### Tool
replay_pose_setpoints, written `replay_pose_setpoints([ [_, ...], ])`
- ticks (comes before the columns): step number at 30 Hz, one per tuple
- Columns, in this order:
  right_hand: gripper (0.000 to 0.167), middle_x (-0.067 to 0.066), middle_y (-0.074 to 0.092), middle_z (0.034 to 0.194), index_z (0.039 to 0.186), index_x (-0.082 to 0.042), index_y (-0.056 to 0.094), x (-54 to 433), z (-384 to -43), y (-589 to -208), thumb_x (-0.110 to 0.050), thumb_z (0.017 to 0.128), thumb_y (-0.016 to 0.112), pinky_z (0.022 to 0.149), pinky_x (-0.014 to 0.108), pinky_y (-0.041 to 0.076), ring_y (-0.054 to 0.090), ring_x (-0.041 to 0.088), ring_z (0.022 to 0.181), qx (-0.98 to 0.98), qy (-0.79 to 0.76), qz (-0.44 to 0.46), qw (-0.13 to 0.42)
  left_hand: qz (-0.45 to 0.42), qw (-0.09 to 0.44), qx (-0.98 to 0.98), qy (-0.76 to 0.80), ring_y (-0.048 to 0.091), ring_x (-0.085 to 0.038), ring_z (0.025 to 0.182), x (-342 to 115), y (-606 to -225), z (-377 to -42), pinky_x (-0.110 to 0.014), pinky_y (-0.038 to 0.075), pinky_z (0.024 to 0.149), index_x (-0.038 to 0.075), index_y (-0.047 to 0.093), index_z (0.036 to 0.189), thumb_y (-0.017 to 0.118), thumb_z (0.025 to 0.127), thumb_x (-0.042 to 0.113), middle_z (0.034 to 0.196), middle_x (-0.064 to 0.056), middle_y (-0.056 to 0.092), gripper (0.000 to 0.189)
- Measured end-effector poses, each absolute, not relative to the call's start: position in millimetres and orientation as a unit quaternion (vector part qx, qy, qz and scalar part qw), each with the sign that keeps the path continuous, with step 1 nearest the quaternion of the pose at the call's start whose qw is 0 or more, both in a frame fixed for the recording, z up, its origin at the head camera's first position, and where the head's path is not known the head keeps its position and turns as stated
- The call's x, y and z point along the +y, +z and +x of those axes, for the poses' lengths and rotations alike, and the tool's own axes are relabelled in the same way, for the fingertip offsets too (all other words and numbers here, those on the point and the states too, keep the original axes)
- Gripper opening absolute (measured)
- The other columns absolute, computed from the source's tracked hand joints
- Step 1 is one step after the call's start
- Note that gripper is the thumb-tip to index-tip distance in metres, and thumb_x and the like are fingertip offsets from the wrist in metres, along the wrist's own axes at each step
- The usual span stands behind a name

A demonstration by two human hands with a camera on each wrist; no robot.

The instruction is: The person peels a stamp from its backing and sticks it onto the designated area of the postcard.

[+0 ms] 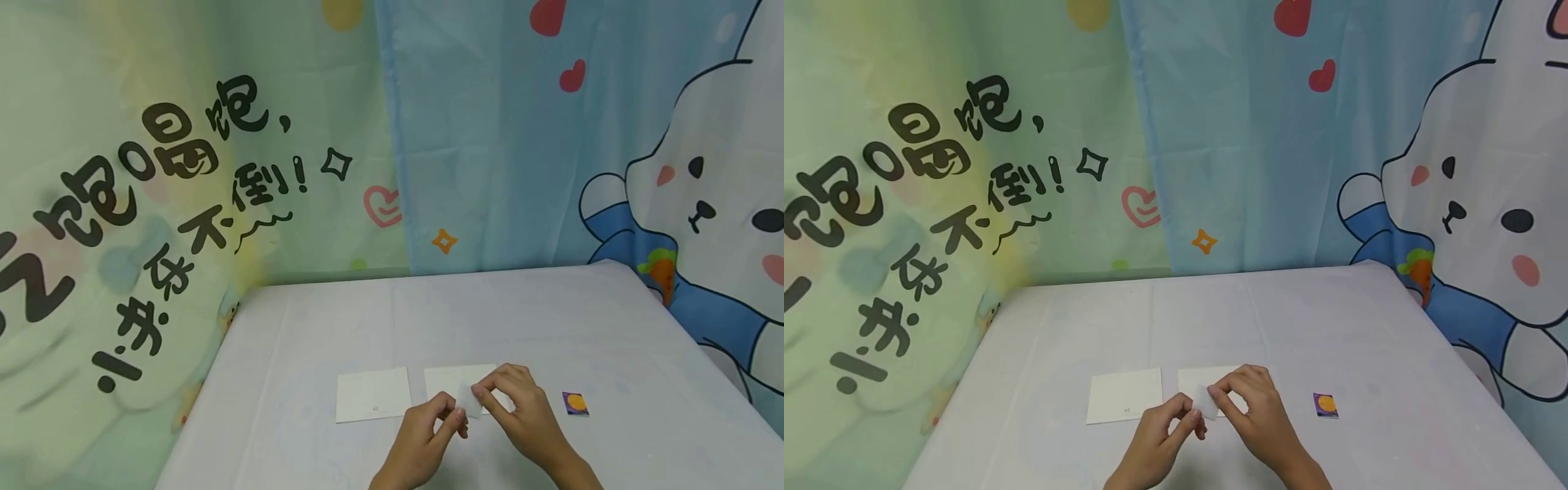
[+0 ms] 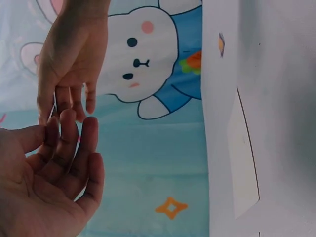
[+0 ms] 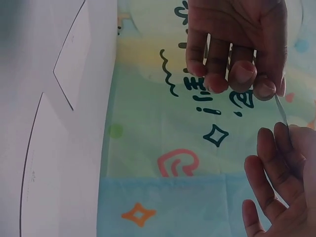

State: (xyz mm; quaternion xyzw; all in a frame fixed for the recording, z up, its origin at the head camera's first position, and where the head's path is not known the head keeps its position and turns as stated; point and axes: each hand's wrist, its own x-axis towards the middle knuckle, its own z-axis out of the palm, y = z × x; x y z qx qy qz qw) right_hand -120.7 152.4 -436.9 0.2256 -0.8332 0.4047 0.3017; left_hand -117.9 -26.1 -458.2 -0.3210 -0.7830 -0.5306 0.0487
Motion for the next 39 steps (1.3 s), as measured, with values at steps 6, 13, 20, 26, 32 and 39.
replay_pose_setpoints([
  [6, 0.029, -0.020, 0.055, 0.076, 0.073, -0.026, 0.059, 153.4, -122.9, -438.9, -0.001, 0.074, 0.073, 0.088, 0.022, 0.029, 0.053, 0.007, 0.078, -0.838, 0.396, 0.229, 0.298, -0.324, 0.057, -0.782, -0.530, 0.055, 0.002, 0.068, -26.2, -457.0, -118.5, -0.017, 0.044, 0.060, 0.015, 0.056, 0.083, 0.046, 0.098, 0.018, 0.069, 0.009, 0.061, 0.018],
  [13, 0.027, -0.020, 0.054, 0.078, 0.072, -0.027, 0.058, 155.3, -123.7, -438.9, -0.005, 0.075, 0.073, 0.087, 0.025, 0.029, 0.052, 0.007, 0.080, -0.845, 0.385, 0.227, 0.294, -0.323, 0.054, -0.780, -0.534, 0.054, 0.004, 0.069, -25.3, -456.5, -118.0, -0.017, 0.044, 0.061, 0.014, 0.056, 0.083, 0.045, 0.098, 0.020, 0.068, 0.008, 0.062, 0.020],
  [20, 0.023, -0.020, 0.056, 0.077, 0.073, -0.025, 0.059, 156.8, -124.7, -438.3, -0.006, 0.077, 0.072, 0.088, 0.026, 0.029, 0.051, 0.005, 0.080, -0.845, 0.381, 0.233, 0.296, -0.321, 0.051, -0.775, -0.542, 0.056, 0.001, 0.069, -23.8, -456.1, -118.9, -0.018, 0.044, 0.063, 0.013, 0.057, 0.083, 0.044, 0.099, 0.021, 0.067, 0.006, 0.062, 0.021],
  [26, 0.022, -0.020, 0.056, 0.077, 0.073, -0.025, 0.059, 157.1, -124.7, -437.0, -0.007, 0.077, 0.072, 0.088, 0.026, 0.029, 0.050, 0.004, 0.081, -0.848, 0.379, 0.229, 0.293, -0.320, 0.055, -0.775, -0.543, 0.057, 0.000, 0.067, -23.1, -457.8, -120.0, -0.018, 0.044, 0.062, 0.014, 0.056, 0.083, 0.045, 0.098, 0.021, 0.067, 0.007, 0.062, 0.021],
  [32, 0.024, -0.021, 0.056, 0.077, 0.074, -0.025, 0.059, 155.6, -124.8, -435.3, -0.005, 0.075, 0.073, 0.087, 0.026, 0.028, 0.050, 0.006, 0.080, -0.842, 0.383, 0.231, 0.300, -0.317, 0.057, -0.773, -0.547, 0.057, 0.000, 0.066, -23.5, -458.3, -120.7, -0.018, 0.044, 0.060, 0.013, 0.057, 0.082, 0.045, 0.098, 0.019, 0.066, 0.007, 0.062, 0.020],
  [39, 0.024, -0.020, 0.057, 0.077, 0.074, -0.025, 0.060, 155.5, -124.8, -434.8, -0.005, 0.075, 0.073, 0.087, 0.026, 0.029, 0.050, 0.006, 0.080, -0.842, 0.384, 0.231, 0.302, -0.303, 0.040, -0.771, -0.559, 0.057, 0.000, 0.067, -24.0, -455.9, -120.2, -0.020, 0.045, 0.063, 0.013, 0.058, 0.083, 0.046, 0.098, 0.020, 0.067, 0.004, 0.063, 0.020],
])
